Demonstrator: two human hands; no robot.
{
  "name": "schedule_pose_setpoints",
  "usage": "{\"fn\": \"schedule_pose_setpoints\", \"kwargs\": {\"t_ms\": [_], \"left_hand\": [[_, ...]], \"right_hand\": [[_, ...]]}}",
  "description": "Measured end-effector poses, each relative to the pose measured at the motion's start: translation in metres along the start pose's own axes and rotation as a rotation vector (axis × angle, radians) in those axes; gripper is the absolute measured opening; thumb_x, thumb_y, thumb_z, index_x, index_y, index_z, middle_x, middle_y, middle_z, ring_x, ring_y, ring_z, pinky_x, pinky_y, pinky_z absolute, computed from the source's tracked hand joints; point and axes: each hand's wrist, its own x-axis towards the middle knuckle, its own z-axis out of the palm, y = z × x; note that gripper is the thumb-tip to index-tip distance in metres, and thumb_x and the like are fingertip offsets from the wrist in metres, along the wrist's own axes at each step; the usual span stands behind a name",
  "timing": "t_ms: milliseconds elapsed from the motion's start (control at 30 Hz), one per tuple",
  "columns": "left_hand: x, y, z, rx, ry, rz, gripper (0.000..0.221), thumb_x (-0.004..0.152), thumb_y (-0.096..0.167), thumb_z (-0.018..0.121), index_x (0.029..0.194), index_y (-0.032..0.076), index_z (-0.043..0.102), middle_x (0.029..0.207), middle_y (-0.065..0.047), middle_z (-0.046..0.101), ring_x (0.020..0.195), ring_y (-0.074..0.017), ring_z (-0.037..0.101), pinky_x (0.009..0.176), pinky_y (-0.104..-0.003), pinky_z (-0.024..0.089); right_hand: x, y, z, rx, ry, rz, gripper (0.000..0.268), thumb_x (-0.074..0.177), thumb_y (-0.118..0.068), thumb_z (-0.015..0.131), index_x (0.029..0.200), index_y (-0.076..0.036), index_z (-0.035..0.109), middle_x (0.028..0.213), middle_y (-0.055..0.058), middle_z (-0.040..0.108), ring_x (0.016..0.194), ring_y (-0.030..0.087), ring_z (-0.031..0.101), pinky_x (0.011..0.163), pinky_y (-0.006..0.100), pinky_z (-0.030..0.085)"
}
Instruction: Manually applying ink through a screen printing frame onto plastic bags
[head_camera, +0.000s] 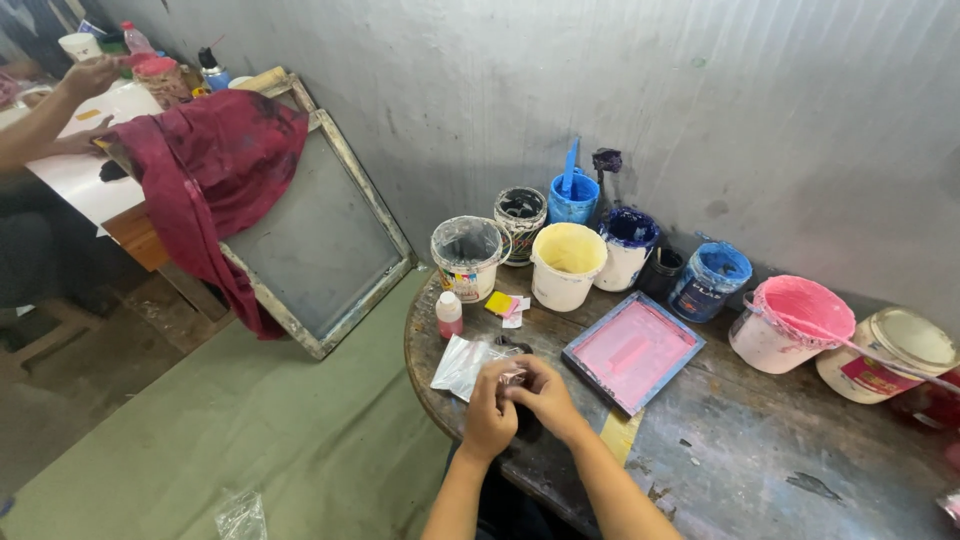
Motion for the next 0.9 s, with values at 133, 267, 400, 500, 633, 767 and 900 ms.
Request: {"fn": "schedule_pose_setpoints", "kwargs": {"t_ms": [133, 267, 400, 500, 633, 767, 900], "left_hand": [[-0.007, -0.017, 0.009, 0.064, 0.092, -0.143, 0.062, 0.075, -0.016, 0.038, 0.131, 0.005, 0.055, 0.142, -0.018, 0.049, 0.120, -0.0308, 0.061, 0.087, -0.031, 0.063], [-0.007, -0.026, 0.005, 0.353, -0.023, -0.428, 0.041, 0.092, 0.006, 0.052, 0.131, 0.010, 0.061, 0.133, -0.011, 0.062, 0.128, -0.0313, 0.053, 0.111, -0.047, 0.042], [-0.008, -0.036, 0.005, 0.374, -0.005, -0.436, 0.039, 0.087, 0.010, 0.059, 0.126, 0.011, 0.064, 0.127, -0.008, 0.067, 0.121, -0.0300, 0.059, 0.109, -0.044, 0.044], [-0.009, -0.034, 0.004, 0.373, -0.008, -0.470, 0.035, 0.089, 0.011, 0.059, 0.123, 0.015, 0.066, 0.125, -0.005, 0.068, 0.118, -0.0281, 0.059, 0.106, -0.042, 0.045], [-0.006, -0.027, 0.002, 0.380, -0.039, -0.448, 0.031, 0.097, 0.018, 0.053, 0.123, 0.013, 0.070, 0.126, -0.007, 0.069, 0.120, -0.0294, 0.059, 0.107, -0.044, 0.044], [-0.006, -0.025, 0.003, 0.374, -0.042, -0.467, 0.032, 0.099, 0.017, 0.053, 0.123, 0.011, 0.073, 0.123, -0.006, 0.072, 0.117, -0.0279, 0.060, 0.104, -0.041, 0.047], [-0.010, -0.028, 0.003, 0.368, -0.015, -0.427, 0.032, 0.097, 0.009, 0.054, 0.123, 0.008, 0.073, 0.121, -0.008, 0.072, 0.114, -0.0292, 0.062, 0.101, -0.042, 0.050]], "right_hand": [[0.006, 0.028, -0.013, -0.135, 0.281, 0.005, 0.023, 0.086, 0.003, 0.064, 0.102, -0.006, 0.076, 0.098, 0.006, 0.078, 0.089, 0.015, 0.073, 0.080, 0.026, 0.058], [0.006, 0.021, -0.033, 0.038, 0.445, 0.022, 0.012, 0.089, -0.002, 0.068, 0.096, -0.006, 0.077, 0.074, 0.005, 0.068, 0.065, 0.013, 0.056, 0.062, 0.027, 0.046], [0.007, 0.024, -0.059, 0.436, 0.519, -0.099, 0.014, 0.099, -0.005, 0.061, 0.103, -0.005, 0.074, 0.080, 0.002, 0.068, 0.066, 0.011, 0.058, 0.059, 0.026, 0.048], [0.007, 0.015, -0.068, 0.628, 0.572, -0.142, 0.015, 0.103, -0.009, 0.057, 0.103, -0.002, 0.071, 0.083, 0.006, 0.068, 0.067, 0.017, 0.062, 0.056, 0.027, 0.049], [0.006, 0.008, -0.080, 0.641, 0.619, -0.120, 0.021, 0.107, -0.011, 0.050, 0.106, -0.002, 0.069, 0.086, 0.007, 0.069, 0.075, 0.019, 0.066, 0.067, 0.031, 0.057], [0.006, 0.006, -0.089, 0.602, 0.709, -0.123, 0.023, 0.107, -0.014, 0.051, 0.107, -0.003, 0.072, 0.085, 0.004, 0.070, 0.071, 0.014, 0.062, 0.062, 0.025, 0.047], [-0.002, -0.004, -0.112, 0.651, 0.784, -0.195, 0.021, 0.107, -0.021, 0.054, 0.107, -0.007, 0.070, 0.080, 0.004, 0.067, 0.066, 0.017, 0.060, 0.061, 0.030, 0.045]]}}
